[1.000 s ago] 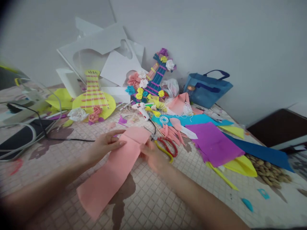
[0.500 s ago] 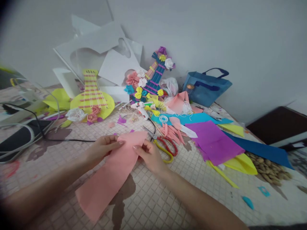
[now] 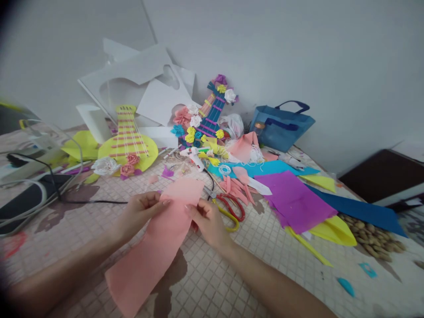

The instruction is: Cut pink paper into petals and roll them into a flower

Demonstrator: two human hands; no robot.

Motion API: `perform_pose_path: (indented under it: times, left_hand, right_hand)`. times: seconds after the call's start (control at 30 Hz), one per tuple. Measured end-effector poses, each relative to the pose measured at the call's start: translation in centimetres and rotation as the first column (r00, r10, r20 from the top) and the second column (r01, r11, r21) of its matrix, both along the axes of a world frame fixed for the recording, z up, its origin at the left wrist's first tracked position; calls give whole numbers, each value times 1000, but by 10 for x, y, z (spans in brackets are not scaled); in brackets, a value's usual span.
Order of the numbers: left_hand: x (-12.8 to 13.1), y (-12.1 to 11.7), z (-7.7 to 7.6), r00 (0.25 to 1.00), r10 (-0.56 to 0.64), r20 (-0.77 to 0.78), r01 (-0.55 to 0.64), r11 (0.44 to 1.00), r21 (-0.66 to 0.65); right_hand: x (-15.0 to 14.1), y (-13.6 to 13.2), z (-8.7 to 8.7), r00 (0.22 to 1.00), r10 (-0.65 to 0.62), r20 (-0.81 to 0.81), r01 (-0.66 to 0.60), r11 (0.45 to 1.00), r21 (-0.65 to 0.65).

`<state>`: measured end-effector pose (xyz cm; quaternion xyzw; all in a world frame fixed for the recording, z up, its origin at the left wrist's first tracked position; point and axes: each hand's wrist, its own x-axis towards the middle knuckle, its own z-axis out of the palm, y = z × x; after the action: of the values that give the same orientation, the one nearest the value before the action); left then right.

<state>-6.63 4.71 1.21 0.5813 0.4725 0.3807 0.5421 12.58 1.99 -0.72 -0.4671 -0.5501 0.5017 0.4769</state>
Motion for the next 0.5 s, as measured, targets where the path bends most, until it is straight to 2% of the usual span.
perform_pose_path:
  times: [0.33, 0.4, 0.5]
  left_hand:
    - [5, -2, 2, 998, 55, -25, -55, 998, 14]
    - [1, -2, 7, 1000, -5, -19, 5, 1000, 0]
    - [-7, -1, 14, 968, -246, 38, 249, 965, -80]
  right_hand:
    - [0, 2, -1, 1000, -8, 0, 8, 1000, -13]
    - [1, 3, -2, 1000, -24, -20, 23, 999, -29]
    - [1, 5, 0, 991, -84, -101, 79, 996, -46]
